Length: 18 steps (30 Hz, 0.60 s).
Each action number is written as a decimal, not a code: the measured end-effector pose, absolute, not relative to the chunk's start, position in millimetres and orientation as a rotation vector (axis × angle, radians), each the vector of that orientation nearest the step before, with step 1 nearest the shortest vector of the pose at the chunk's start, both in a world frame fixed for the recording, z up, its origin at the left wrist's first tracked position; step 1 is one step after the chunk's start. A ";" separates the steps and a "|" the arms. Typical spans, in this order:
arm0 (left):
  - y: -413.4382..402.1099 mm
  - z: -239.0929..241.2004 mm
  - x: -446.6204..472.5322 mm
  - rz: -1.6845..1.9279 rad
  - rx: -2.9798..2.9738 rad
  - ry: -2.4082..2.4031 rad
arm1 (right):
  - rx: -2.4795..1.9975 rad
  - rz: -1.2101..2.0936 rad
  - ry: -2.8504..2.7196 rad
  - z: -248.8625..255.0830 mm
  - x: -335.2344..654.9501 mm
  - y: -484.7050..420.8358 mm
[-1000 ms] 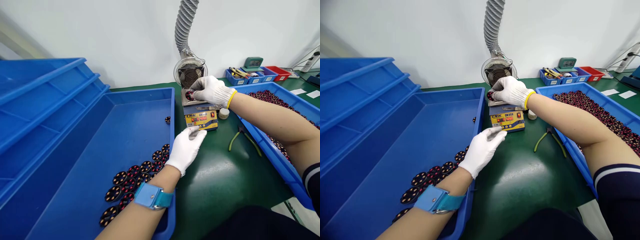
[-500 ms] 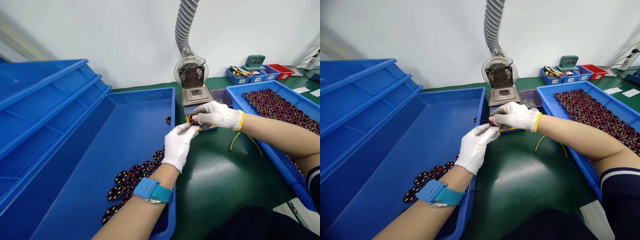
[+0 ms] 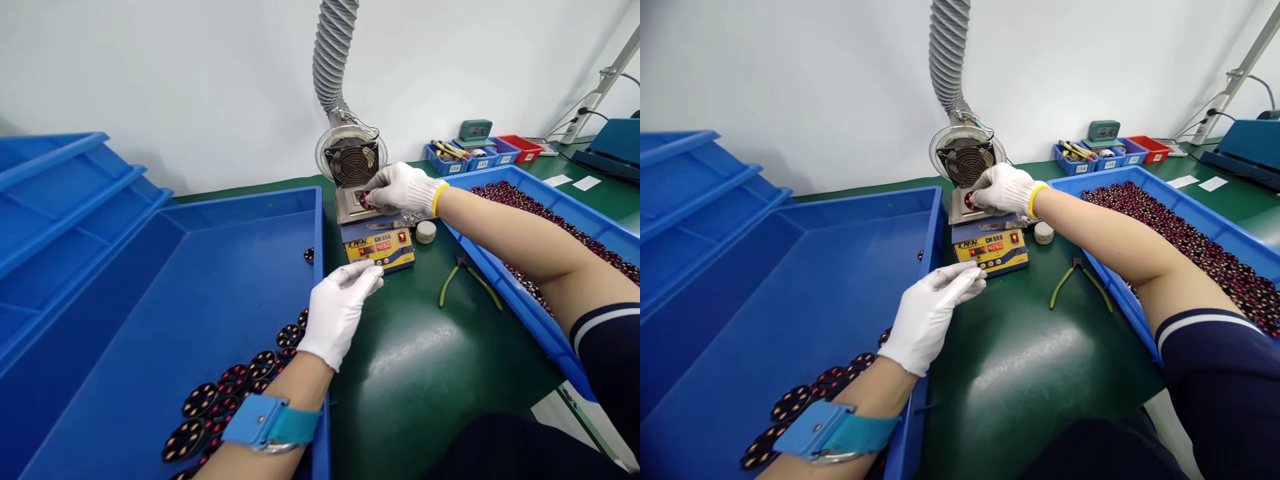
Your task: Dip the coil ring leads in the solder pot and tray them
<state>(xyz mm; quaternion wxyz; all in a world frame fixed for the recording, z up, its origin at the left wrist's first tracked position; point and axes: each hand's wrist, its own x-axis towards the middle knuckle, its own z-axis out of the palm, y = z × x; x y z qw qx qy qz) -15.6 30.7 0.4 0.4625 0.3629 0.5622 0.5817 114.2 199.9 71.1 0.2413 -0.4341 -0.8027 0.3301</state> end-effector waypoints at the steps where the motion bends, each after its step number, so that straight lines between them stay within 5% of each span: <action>1: 30.8 -0.1 -15.7 1.416 0.896 1.385 | -1.199 0.800 -2.204 74.7 112.1 208.3; 7: 29.7 0.2 -14.8 1.372 0.910 1.390 | -1.238 0.233 -2.270 75.5 94.6 244.2; 18: 31.3 -1.9 -14.6 1.347 0.945 1.392 | -1.325 0.177 -2.315 51.9 76.6 255.8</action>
